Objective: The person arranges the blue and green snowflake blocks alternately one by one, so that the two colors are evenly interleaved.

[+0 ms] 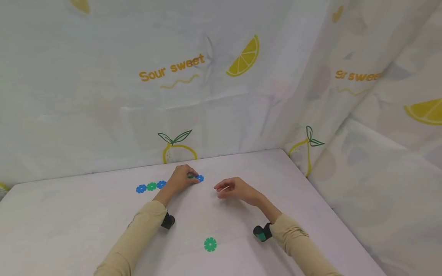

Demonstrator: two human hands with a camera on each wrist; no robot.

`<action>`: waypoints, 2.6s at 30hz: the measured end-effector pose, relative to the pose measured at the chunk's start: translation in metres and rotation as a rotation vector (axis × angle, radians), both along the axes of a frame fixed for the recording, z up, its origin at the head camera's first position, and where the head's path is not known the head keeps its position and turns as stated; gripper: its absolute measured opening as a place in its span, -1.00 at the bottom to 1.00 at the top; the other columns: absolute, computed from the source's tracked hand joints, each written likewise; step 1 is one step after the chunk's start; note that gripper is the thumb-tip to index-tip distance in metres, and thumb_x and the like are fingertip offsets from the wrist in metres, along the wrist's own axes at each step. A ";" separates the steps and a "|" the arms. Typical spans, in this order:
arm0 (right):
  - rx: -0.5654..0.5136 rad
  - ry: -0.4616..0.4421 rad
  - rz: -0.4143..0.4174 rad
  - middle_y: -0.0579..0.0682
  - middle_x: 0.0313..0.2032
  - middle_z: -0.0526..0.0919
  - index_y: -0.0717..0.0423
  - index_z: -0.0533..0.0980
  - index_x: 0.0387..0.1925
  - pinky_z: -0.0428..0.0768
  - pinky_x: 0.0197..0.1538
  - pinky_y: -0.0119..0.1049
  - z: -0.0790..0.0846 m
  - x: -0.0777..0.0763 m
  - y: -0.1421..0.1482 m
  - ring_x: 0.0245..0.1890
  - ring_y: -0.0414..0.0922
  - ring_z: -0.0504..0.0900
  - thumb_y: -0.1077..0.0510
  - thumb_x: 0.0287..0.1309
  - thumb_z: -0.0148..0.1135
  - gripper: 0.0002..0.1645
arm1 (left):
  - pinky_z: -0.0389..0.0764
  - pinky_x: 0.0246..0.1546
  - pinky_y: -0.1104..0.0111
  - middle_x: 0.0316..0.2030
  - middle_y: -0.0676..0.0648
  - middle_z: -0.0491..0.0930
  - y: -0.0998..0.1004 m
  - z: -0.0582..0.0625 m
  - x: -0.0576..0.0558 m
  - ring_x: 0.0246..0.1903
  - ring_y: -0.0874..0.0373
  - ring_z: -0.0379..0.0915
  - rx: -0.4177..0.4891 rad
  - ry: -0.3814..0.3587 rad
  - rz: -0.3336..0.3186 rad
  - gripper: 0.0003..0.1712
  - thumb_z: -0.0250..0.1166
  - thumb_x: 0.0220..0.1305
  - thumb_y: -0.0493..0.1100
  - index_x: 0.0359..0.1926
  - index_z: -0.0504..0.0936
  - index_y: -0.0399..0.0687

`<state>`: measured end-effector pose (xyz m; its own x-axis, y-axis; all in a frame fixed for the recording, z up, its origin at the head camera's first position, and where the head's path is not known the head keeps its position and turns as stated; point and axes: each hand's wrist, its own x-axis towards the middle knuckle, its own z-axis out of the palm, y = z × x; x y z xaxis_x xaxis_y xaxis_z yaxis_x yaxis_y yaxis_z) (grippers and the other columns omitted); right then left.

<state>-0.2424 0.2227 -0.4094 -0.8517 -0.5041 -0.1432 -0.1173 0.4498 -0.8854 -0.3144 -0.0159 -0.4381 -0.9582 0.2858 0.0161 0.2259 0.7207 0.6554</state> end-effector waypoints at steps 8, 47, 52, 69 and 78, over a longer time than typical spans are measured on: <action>-0.041 -0.024 0.050 0.20 -0.04 0.60 0.31 0.54 0.02 0.54 -0.06 -0.43 0.000 0.039 -0.013 -0.14 -0.10 0.58 0.23 0.18 0.29 -0.62 | 0.49 0.09 0.18 -0.18 -0.08 0.62 0.001 0.000 0.001 -0.06 0.03 0.50 0.014 0.000 0.019 -0.79 0.45 0.09 -0.19 -0.22 0.73 -0.14; -0.124 0.043 0.229 0.17 -0.14 0.65 0.35 0.57 -0.10 0.65 -0.11 -0.27 -0.024 0.081 -0.025 -0.20 -0.16 0.62 0.33 0.00 0.41 -0.63 | 0.47 0.11 0.17 -0.17 -0.10 0.61 -0.001 -0.002 0.005 -0.03 -0.01 0.50 0.057 0.005 0.028 -0.80 0.45 0.07 -0.20 -0.24 0.73 -0.15; -0.120 -0.009 0.245 0.11 -0.15 0.69 0.32 0.60 -0.12 0.65 -0.11 -0.34 -0.024 0.080 -0.028 -0.23 -0.23 0.62 0.34 -0.01 0.41 -0.65 | 0.47 0.11 0.16 -0.18 -0.11 0.60 -0.002 0.000 0.007 -0.04 -0.01 0.50 0.070 0.015 0.008 -0.80 0.44 0.09 -0.22 -0.23 0.72 -0.17; 0.044 0.133 0.379 -0.06 -0.12 0.52 0.19 0.66 -0.14 0.62 -0.16 -0.42 -0.018 0.076 -0.030 -0.25 -0.35 0.50 0.16 0.01 0.45 -0.66 | 0.47 0.13 0.17 -0.17 -0.10 0.61 -0.001 -0.003 0.004 -0.03 0.00 0.50 0.076 0.015 0.019 -0.81 0.44 0.09 -0.21 -0.23 0.72 -0.14; 0.022 0.159 0.405 -0.01 -0.13 0.56 0.18 0.66 -0.15 0.63 -0.20 -0.41 -0.018 0.077 -0.029 -0.26 -0.31 0.51 0.14 0.03 0.43 -0.68 | 0.48 0.12 0.17 -0.18 -0.10 0.61 -0.001 -0.003 0.003 -0.05 0.01 0.50 0.074 0.017 0.018 -0.81 0.44 0.09 -0.21 -0.24 0.72 -0.13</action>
